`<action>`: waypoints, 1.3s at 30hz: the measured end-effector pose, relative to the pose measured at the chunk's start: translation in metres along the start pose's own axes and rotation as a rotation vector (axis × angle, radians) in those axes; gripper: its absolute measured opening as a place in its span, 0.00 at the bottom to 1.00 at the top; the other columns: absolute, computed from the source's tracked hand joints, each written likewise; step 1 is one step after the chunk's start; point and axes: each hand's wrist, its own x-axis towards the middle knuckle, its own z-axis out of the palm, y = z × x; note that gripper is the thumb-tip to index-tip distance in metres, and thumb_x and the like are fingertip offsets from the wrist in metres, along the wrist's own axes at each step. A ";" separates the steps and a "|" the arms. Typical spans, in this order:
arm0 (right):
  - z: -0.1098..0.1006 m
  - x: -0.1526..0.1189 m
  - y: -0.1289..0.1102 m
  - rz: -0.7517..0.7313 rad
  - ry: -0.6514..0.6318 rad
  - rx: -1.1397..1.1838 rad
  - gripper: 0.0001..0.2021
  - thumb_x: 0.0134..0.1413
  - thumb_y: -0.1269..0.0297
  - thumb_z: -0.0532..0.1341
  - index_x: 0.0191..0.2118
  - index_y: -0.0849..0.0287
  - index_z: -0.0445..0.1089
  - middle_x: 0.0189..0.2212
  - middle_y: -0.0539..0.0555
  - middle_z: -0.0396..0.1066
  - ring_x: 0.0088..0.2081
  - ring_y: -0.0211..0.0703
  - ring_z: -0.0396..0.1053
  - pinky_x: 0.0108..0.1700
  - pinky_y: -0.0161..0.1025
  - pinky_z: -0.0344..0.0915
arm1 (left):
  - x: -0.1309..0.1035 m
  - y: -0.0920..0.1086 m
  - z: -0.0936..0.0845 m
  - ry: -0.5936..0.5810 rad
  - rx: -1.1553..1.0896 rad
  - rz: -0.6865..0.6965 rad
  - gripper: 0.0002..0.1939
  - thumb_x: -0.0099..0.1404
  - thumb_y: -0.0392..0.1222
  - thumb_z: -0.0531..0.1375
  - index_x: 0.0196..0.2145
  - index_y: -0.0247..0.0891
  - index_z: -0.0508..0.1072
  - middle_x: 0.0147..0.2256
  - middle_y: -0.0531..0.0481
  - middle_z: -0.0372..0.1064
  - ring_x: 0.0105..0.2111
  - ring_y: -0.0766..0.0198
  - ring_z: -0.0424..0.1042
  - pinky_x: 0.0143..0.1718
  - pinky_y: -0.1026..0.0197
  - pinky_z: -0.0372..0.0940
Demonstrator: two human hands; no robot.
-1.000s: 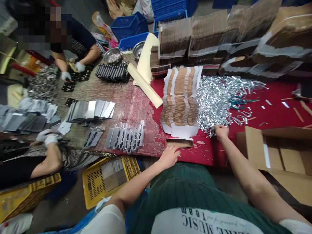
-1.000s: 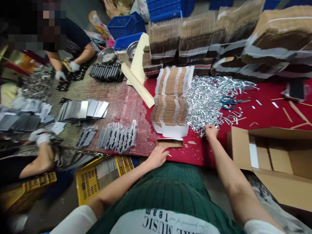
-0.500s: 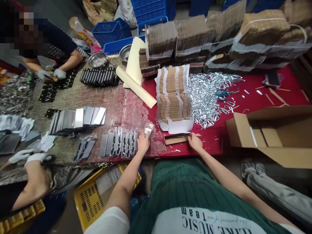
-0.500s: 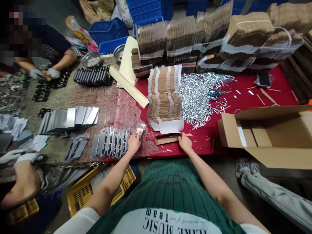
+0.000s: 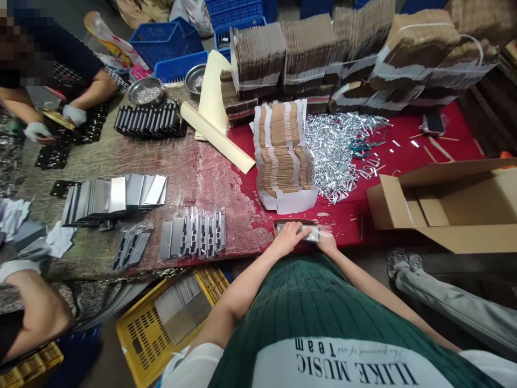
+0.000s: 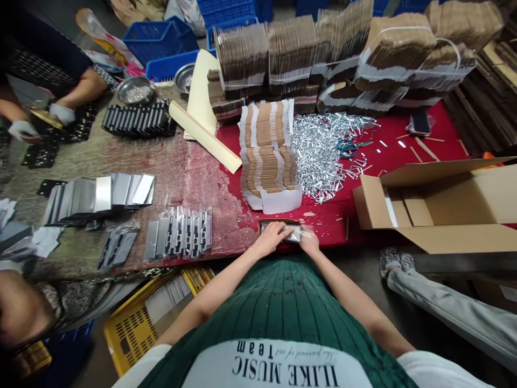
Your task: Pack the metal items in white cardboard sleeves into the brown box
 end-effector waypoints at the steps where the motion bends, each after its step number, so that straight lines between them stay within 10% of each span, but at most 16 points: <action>1: -0.001 -0.001 0.003 0.001 -0.002 0.043 0.16 0.54 0.61 0.53 0.48 0.58 0.67 0.37 0.58 0.73 0.40 0.47 0.69 0.41 0.39 0.62 | 0.001 -0.006 0.005 0.016 0.018 -0.074 0.24 0.60 0.28 0.51 0.53 0.40 0.64 0.52 0.40 0.61 0.54 0.55 0.59 0.56 0.46 0.54; 5: -0.016 0.003 0.002 0.008 -0.048 0.532 0.21 0.55 0.51 0.51 0.50 0.58 0.64 0.34 0.55 0.71 0.35 0.44 0.70 0.37 0.39 0.65 | -0.005 -0.038 0.001 0.222 -0.076 -0.555 0.15 0.65 0.35 0.49 0.48 0.36 0.65 0.43 0.40 0.69 0.44 0.59 0.68 0.47 0.52 0.63; 9: -0.032 0.022 -0.017 0.016 -0.244 0.610 0.32 0.57 0.39 0.38 0.50 0.60 0.61 0.37 0.60 0.70 0.35 0.45 0.71 0.36 0.41 0.66 | 0.009 -0.066 -0.019 -0.043 -0.203 -0.820 0.13 0.66 0.39 0.48 0.45 0.35 0.67 0.33 0.46 0.72 0.31 0.65 0.72 0.36 0.62 0.66; 12: -0.033 0.028 -0.025 -0.073 -0.276 0.291 0.30 0.52 0.38 0.51 0.46 0.60 0.65 0.44 0.63 0.68 0.45 0.52 0.66 0.46 0.45 0.62 | 0.017 -0.070 -0.021 -0.170 -0.134 -0.796 0.14 0.58 0.40 0.59 0.43 0.36 0.70 0.38 0.42 0.71 0.39 0.57 0.71 0.43 0.55 0.64; 18: 0.002 0.011 -0.021 -0.459 0.097 -0.638 0.33 0.50 0.55 0.62 0.57 0.68 0.55 0.50 0.70 0.61 0.52 0.62 0.55 0.53 0.54 0.50 | 0.002 -0.052 0.007 -0.222 0.283 -0.458 0.35 0.58 0.51 0.60 0.61 0.44 0.55 0.55 0.35 0.57 0.55 0.43 0.55 0.56 0.39 0.45; 32: -0.019 0.031 -0.005 -0.858 0.007 -0.830 0.35 0.56 0.45 0.52 0.59 0.71 0.55 0.46 0.70 0.64 0.46 0.59 0.60 0.52 0.55 0.50 | -0.008 -0.056 0.019 -0.232 0.502 -0.282 0.36 0.64 0.55 0.51 0.64 0.37 0.47 0.51 0.34 0.57 0.49 0.48 0.57 0.49 0.48 0.53; 39: 0.001 0.028 0.002 -0.789 0.092 -0.862 0.29 0.57 0.61 0.50 0.62 0.72 0.51 0.53 0.71 0.60 0.53 0.61 0.56 0.56 0.58 0.47 | -0.009 -0.055 0.027 -0.236 0.546 -0.305 0.35 0.62 0.45 0.54 0.64 0.36 0.46 0.52 0.33 0.57 0.50 0.48 0.57 0.50 0.46 0.53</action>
